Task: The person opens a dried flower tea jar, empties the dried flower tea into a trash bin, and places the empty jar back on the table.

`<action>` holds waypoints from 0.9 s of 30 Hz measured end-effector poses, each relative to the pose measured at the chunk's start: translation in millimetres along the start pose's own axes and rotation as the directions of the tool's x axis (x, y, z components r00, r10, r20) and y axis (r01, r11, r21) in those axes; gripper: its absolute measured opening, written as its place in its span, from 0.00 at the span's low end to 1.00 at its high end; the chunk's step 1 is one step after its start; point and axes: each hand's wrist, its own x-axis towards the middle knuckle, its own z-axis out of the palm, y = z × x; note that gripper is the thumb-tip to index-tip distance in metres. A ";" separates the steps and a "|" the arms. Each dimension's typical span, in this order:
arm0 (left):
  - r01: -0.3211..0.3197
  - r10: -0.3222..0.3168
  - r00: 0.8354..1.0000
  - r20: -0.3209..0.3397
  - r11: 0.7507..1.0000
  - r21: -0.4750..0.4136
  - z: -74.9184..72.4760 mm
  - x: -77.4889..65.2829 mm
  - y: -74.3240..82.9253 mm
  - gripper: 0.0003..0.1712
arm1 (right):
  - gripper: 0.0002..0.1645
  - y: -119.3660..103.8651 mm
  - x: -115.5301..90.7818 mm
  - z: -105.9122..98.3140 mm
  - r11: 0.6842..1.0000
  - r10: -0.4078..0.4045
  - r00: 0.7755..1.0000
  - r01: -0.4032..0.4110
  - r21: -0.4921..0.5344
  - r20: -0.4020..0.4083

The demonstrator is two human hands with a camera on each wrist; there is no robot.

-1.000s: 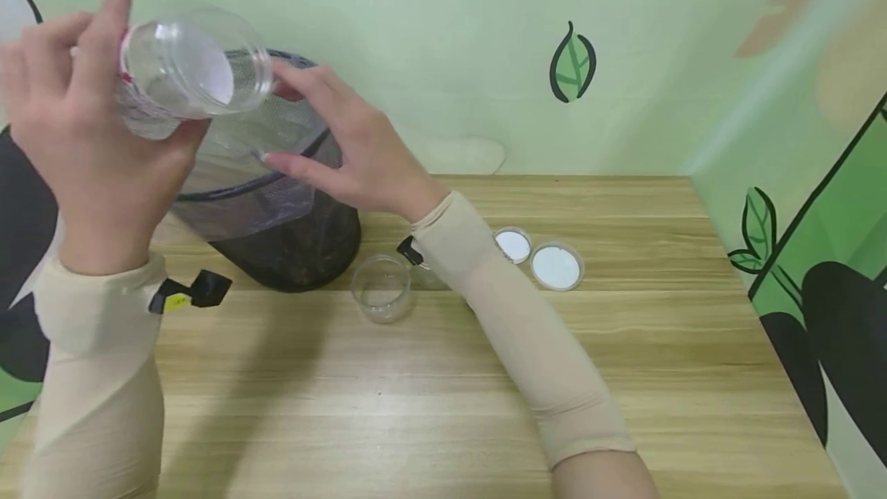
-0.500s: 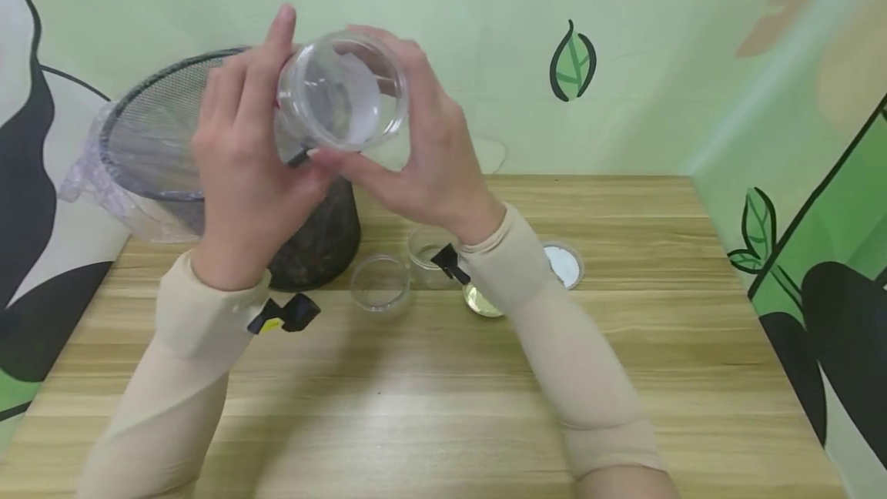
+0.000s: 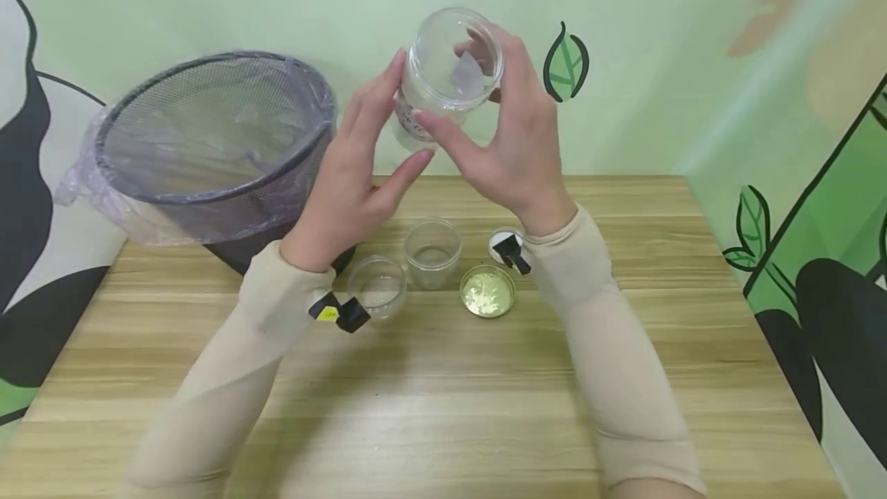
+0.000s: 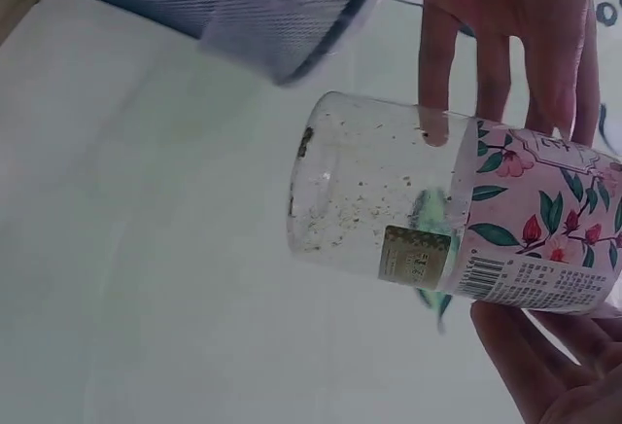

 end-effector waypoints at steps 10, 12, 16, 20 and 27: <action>0.366 -0.318 0.923 0.215 0.899 -0.241 34.1 -21.0 -36.8 0.36 | 0.43 51.5 -26.8 13.0 0.968 0.231 0.951 -0.203 -0.149 0.204; 0.434 -0.371 0.893 0.257 0.861 -0.266 39.0 -25.4 -43.2 0.36 | 0.43 60.3 -32.6 18.5 0.956 0.277 0.932 -0.243 -0.164 0.235; 0.539 -0.452 0.832 0.321 0.796 -0.274 46.5 -34.3 -54.4 0.35 | 0.43 74.9 -45.5 28.7 0.937 0.344 0.894 -0.305 -0.171 0.288; 0.622 -0.523 0.759 0.387 0.759 -0.193 51.1 -44.2 -64.2 0.35 | 0.44 87.2 -57.7 38.3 0.925 0.379 0.860 -0.341 -0.168 0.342; 0.671 -0.563 0.683 0.466 0.736 -0.094 58.4 -56.4 -76.7 0.36 | 0.46 102.9 -72.4 47.6 0.905 0.424 0.808 -0.378 -0.194 0.408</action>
